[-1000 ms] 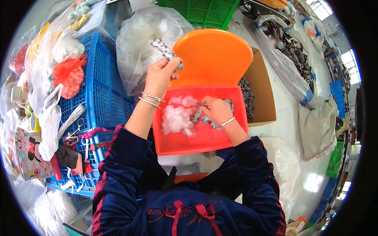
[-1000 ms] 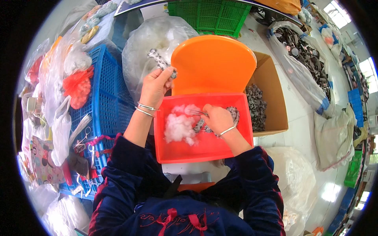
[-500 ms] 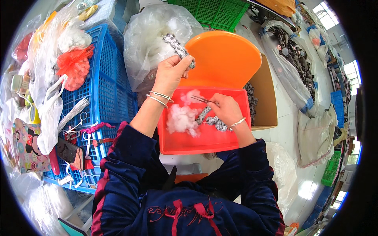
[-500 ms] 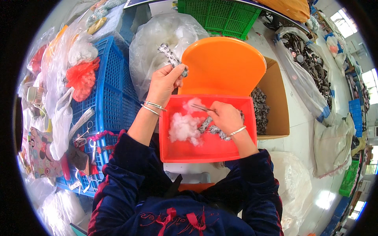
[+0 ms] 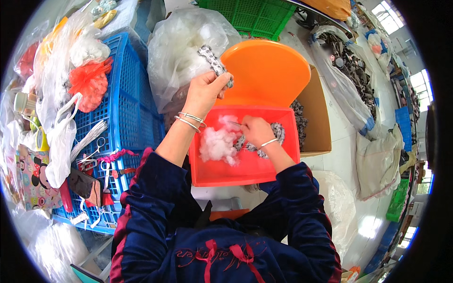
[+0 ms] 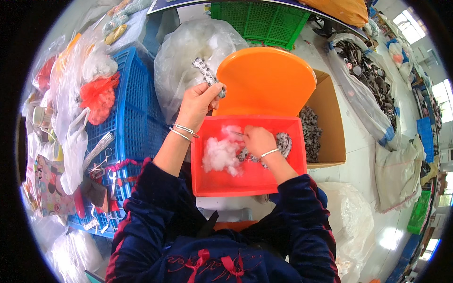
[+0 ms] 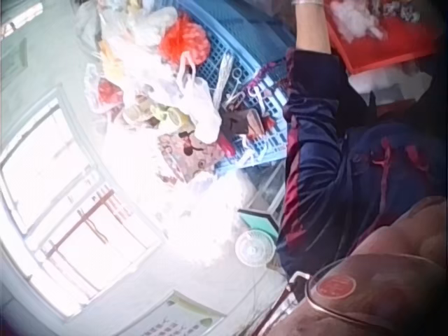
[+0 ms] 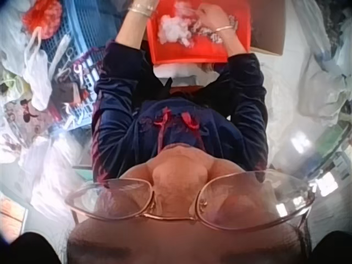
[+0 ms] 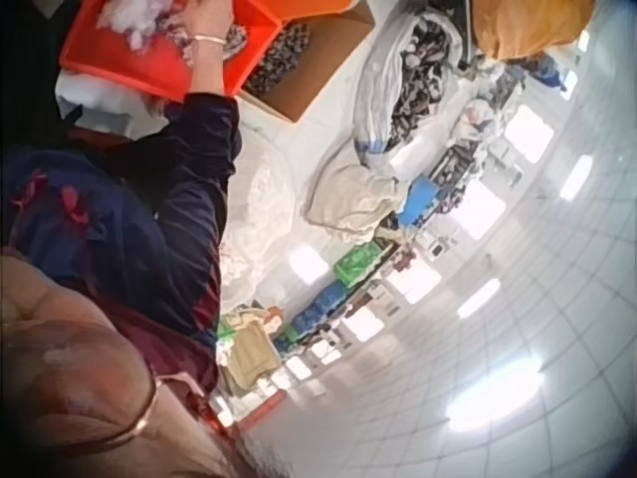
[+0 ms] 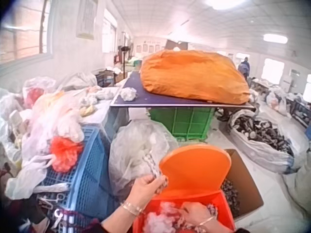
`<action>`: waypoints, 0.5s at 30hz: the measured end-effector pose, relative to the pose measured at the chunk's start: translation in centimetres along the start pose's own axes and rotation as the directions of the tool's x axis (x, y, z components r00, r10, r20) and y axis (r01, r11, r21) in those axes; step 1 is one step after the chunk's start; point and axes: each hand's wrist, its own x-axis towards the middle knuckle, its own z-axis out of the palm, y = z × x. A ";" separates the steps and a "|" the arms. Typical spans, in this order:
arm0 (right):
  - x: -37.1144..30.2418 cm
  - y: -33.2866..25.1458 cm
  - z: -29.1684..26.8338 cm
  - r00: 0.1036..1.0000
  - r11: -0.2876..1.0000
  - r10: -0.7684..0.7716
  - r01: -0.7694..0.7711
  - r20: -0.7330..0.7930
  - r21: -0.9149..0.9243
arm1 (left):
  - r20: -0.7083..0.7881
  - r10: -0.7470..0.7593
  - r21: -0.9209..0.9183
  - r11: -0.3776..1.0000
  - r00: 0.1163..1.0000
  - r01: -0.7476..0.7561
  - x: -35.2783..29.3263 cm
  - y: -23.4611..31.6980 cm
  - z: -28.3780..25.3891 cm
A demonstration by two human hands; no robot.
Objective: The person uses a metal hook to push white polyester fiberfill into a small grey plush toy held in the left hand. The person repeatedly inserts the hook, pulls the filling, and adjusts the toy's shape while working over a red tray.
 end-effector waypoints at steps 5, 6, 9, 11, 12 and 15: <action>-3.1 -1.8 -8.9 0.984 0.794 0.135 -0.040 -0.112 0.607 | 0.089 -0.034 0.071 0.997 0.995 0.028 -0.8 0.2 1.1; -3.7 -1.8 -9.5 0.981 0.782 0.128 -0.008 -0.148 0.624 | 0.114 -0.032 0.088 0.996 0.993 0.022 -0.9 -0.2 1.3; -4.8 -1.2 -10.0 0.963 0.740 0.133 0.061 -0.234 0.670 | 0.193 -0.077 0.081 0.995 0.978 0.062 -1.7 -0.5 2.3; -5.1 -1.7 -10.5 0.972 0.755 0.121 0.043 -0.203 0.655 | 0.224 -0.078 0.037 0.997 0.971 0.071 -2.1 -0.6 2.8; -5.2 -1.8 -10.7 0.976 0.762 0.114 0.034 -0.185 0.647 | 0.228 -0.066 0.041 0.997 0.971 0.058 -2.1 -0.7 3.1; -5.5 -1.9 -10.7 0.975 0.751 0.113 0.044 -0.194 0.658 | 0.236 -0.049 0.052 0.998 0.971 0.038 -2.0 -1.0 3.5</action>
